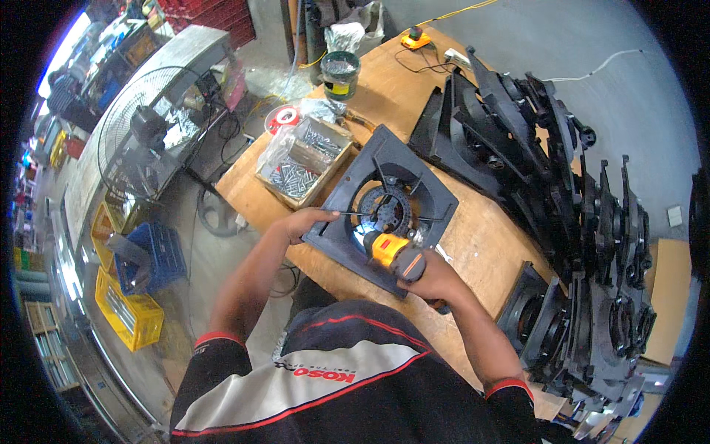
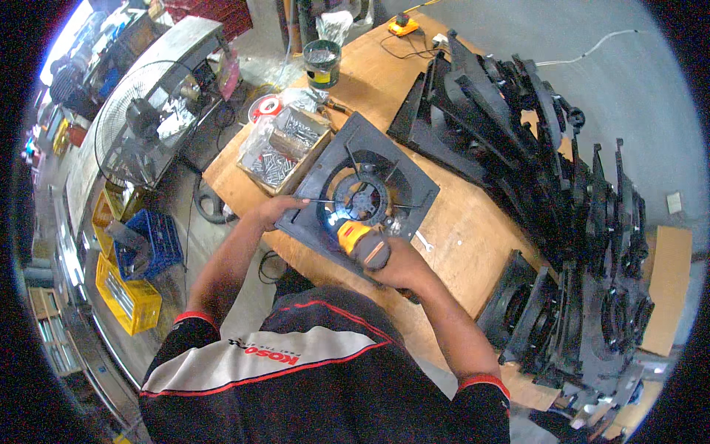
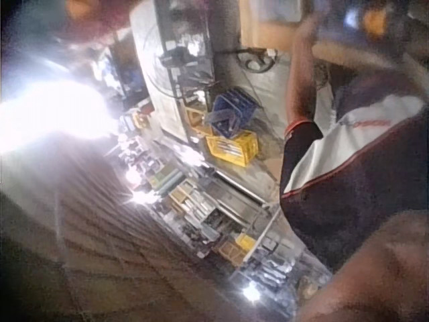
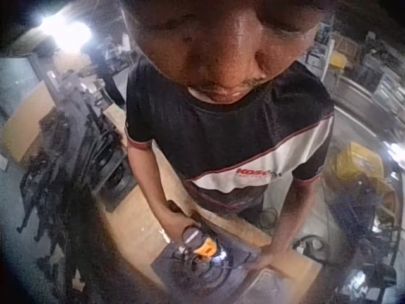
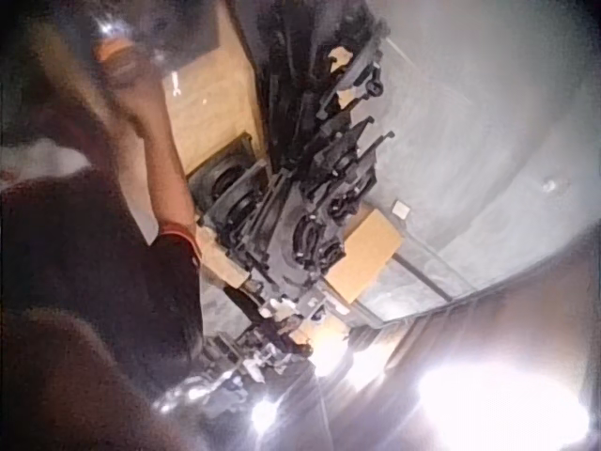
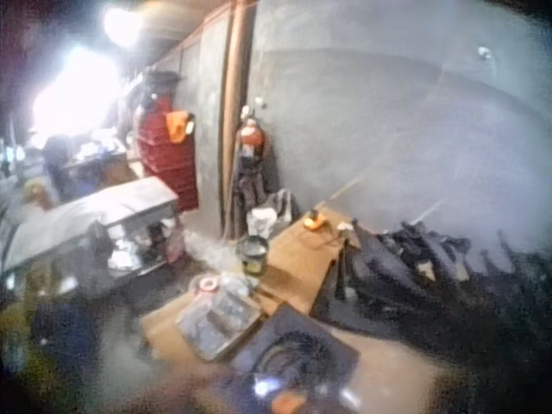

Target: The person assembles a black plastic fan housing by placing a fan blade into the housing, inserting screws, and tightening them with a cordless drill. The person then uses a wrench to tighten additional fasteners on the side of the housing before setting the completed unit aside.

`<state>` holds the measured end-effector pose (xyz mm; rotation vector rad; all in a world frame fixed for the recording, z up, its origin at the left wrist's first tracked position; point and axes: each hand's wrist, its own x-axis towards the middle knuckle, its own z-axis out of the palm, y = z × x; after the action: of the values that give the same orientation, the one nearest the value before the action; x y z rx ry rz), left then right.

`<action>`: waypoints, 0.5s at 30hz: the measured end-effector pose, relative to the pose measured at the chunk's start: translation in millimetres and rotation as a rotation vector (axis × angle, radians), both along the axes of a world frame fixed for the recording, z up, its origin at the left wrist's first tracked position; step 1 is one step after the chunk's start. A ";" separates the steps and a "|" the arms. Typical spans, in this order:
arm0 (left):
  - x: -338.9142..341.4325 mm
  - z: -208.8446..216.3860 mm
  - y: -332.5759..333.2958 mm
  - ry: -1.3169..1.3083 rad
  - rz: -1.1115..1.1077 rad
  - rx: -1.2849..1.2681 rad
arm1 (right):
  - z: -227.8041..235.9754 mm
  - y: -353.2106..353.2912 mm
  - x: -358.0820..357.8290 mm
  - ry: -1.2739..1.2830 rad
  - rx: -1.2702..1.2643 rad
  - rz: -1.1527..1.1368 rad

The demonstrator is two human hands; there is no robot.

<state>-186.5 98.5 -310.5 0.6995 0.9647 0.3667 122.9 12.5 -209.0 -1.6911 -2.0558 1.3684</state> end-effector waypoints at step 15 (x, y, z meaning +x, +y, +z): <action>0.9 -1.9 -1.5 -0.052 0.035 -0.024 | 31.2 45.7 -2.1 -0.213 0.205 0.525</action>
<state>-185.7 97.1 -312.4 0.6486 0.9316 0.4020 120.8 58.1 -177.8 -1.3128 -2.7929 1.0681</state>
